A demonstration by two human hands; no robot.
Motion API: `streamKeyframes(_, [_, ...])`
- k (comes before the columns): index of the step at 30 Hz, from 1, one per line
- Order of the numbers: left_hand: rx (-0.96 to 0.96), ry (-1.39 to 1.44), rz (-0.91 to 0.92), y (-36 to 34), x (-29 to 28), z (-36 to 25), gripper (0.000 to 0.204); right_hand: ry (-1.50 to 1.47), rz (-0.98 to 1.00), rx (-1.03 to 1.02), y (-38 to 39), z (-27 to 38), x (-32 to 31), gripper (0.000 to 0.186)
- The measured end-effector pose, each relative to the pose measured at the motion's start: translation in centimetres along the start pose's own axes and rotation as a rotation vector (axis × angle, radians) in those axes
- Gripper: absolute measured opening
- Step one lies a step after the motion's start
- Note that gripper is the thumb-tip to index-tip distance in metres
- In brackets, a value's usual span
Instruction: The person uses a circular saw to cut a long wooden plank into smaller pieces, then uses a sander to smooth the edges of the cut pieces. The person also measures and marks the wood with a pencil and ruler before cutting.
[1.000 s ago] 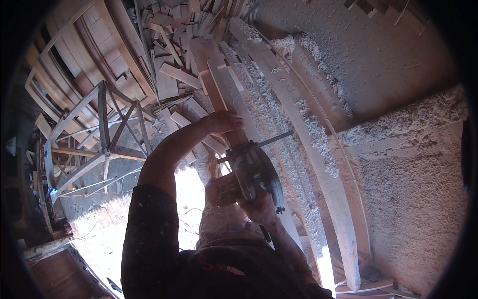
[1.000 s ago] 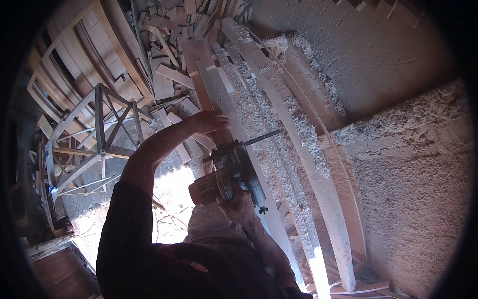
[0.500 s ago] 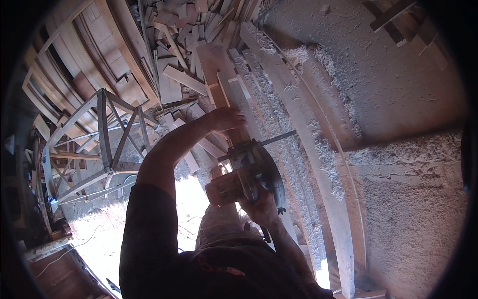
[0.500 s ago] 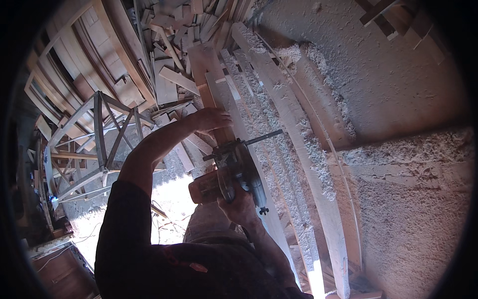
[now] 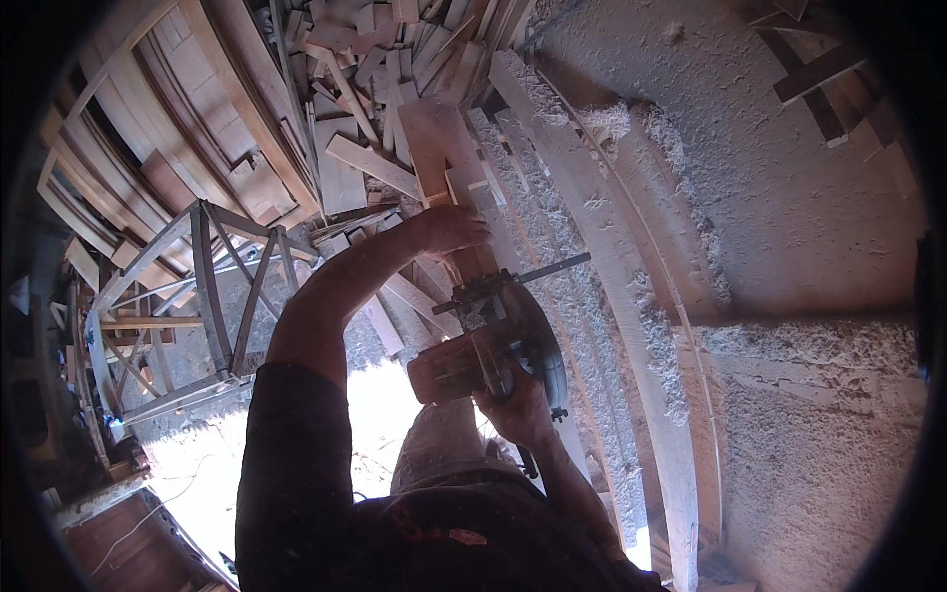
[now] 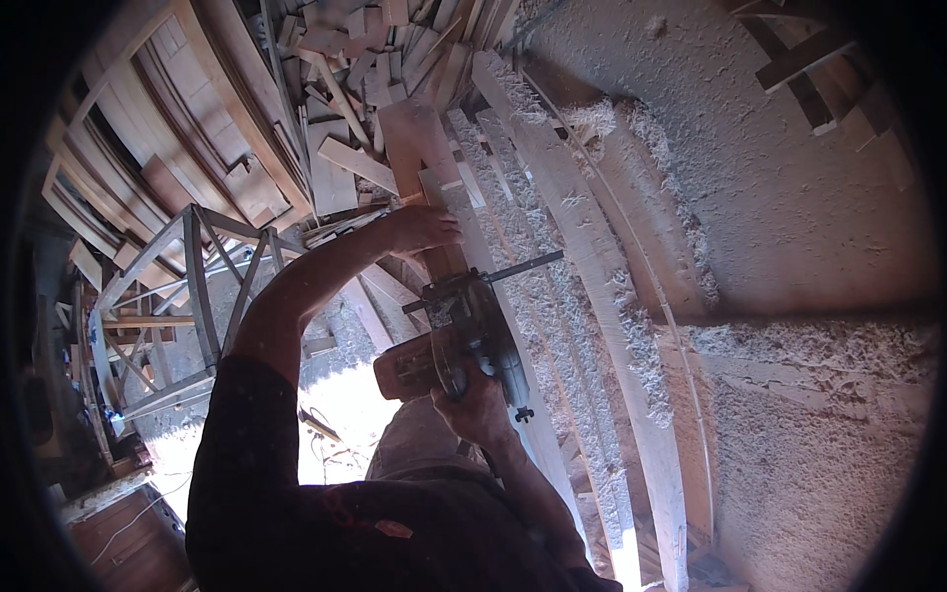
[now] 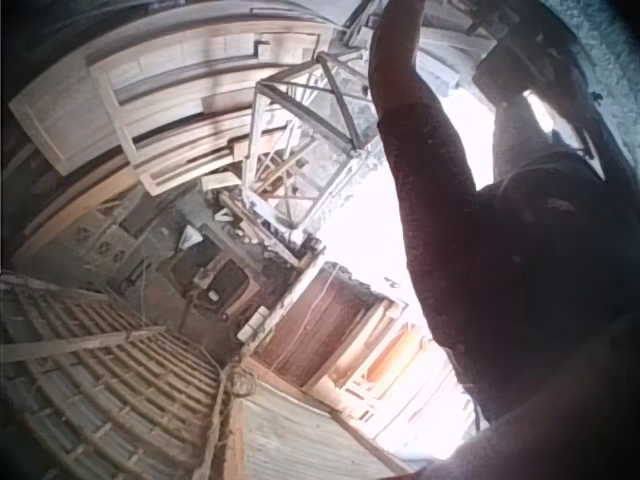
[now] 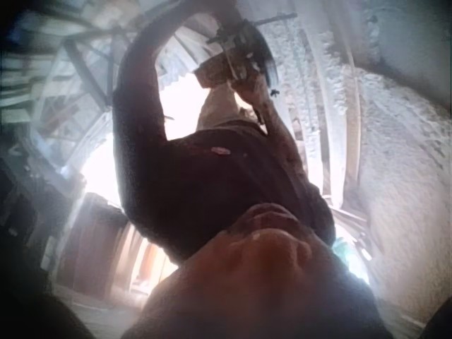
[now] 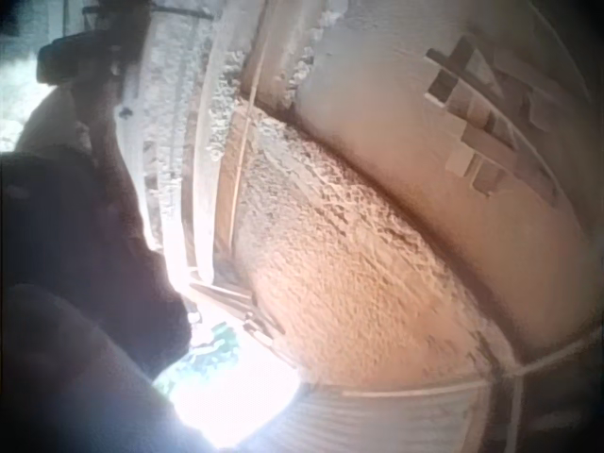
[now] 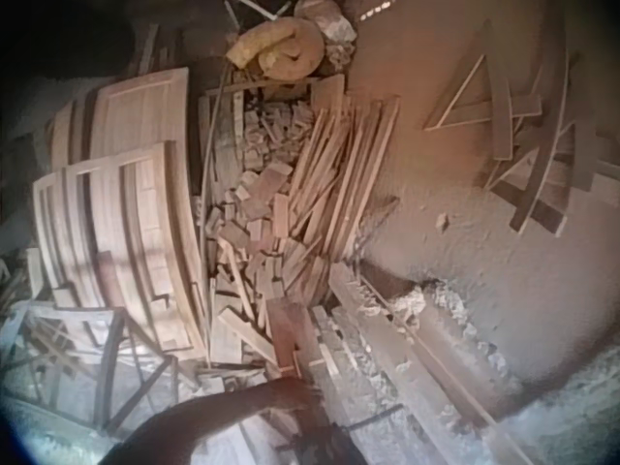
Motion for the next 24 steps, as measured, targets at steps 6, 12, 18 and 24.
streamKeyframes(6, [-0.028,0.018,0.042,0.2,-1.1,2.6,0.086,-0.01,-0.032,-0.044,-2.9,1.1,0.2,0.061])
streamKeyframes(12, [-0.064,-0.037,0.084,0.5,-1.2,5.7,0.084,0.013,-0.045,-0.097,-5.8,1.4,0.9,0.066])
streamKeyframes(18, [-0.363,-0.15,-0.055,3.1,-2.3,5.8,0.088,0.037,-0.066,-0.104,-8.5,2.5,1.2,0.063])
streamKeyframes(24, [-1.327,1.295,-0.8,11.9,2.3,-4.6,0.066,0.051,-0.12,-0.087,-10.4,2.8,1.7,0.059])
Point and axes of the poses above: each hand's wrist, its own y-axis away from the middle knuckle, its own x-axis out of the palm, z = x × y, the point moved 1 cm from there along -y, towards the middle knuckle, and after that the axes turned 2 degrees about y, right-handed, at the moved point
